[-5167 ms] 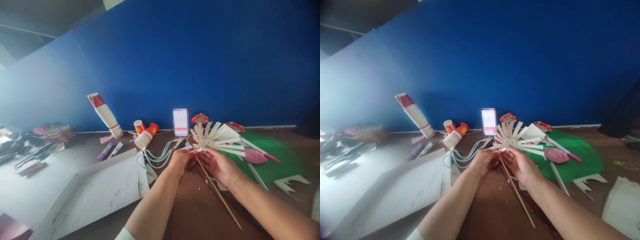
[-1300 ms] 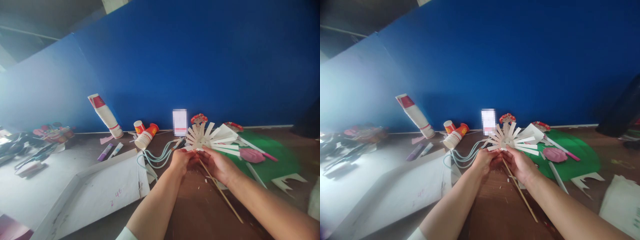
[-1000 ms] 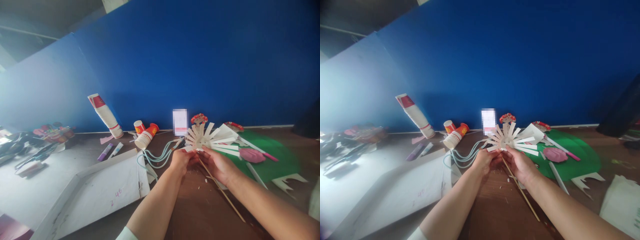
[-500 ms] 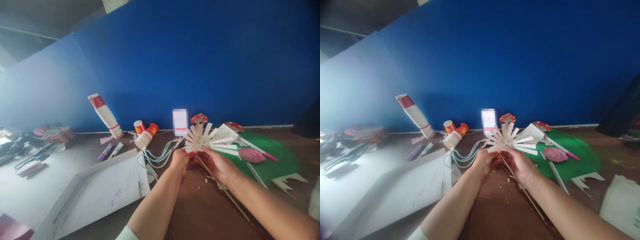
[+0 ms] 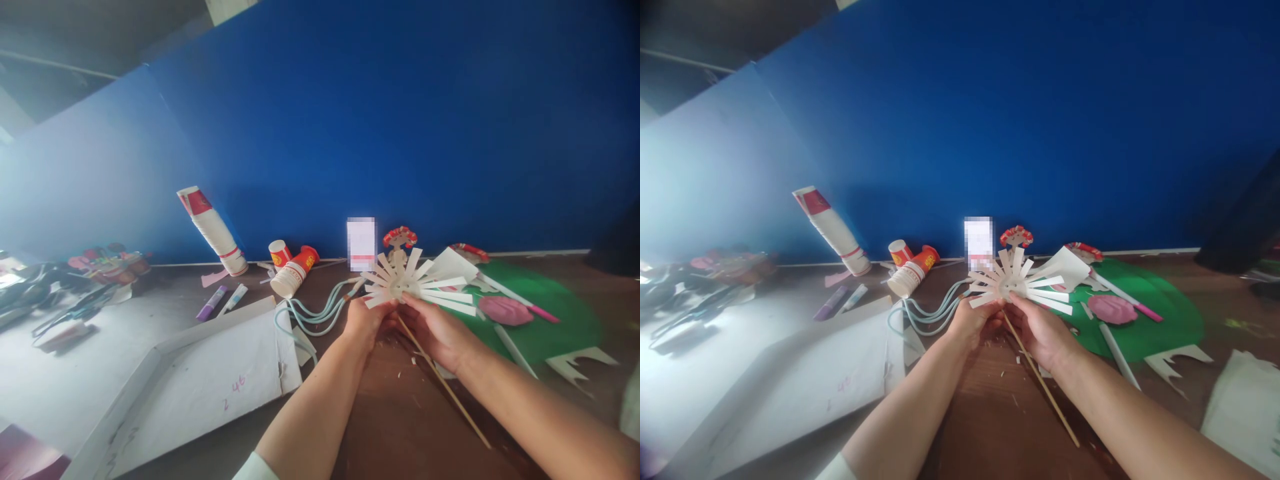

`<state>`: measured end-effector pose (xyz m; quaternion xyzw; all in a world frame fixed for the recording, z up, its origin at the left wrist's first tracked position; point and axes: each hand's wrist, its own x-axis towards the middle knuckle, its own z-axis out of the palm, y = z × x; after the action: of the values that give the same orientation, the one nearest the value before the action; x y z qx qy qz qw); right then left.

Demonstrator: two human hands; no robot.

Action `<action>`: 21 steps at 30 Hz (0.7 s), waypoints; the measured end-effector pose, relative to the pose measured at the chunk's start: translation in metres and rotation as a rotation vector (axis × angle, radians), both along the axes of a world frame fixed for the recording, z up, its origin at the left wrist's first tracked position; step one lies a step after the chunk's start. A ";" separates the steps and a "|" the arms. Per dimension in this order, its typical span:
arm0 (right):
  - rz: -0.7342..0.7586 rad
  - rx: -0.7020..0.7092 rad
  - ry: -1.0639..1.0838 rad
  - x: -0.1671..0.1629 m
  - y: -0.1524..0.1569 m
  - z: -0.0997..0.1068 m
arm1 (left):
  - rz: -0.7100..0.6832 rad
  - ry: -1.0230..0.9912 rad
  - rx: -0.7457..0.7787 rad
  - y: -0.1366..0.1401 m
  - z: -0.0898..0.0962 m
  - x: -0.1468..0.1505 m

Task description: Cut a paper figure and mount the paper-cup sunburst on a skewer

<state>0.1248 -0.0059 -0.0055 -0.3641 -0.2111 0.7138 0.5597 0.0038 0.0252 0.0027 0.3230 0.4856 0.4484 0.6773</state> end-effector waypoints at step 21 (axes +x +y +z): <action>-0.044 -0.051 0.049 -0.005 0.002 -0.003 | 0.032 0.003 0.006 0.000 0.000 0.002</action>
<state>0.1195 -0.0037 -0.0086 -0.3651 -0.1710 0.7151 0.5711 0.0059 0.0256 0.0022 0.3178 0.4903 0.4600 0.6686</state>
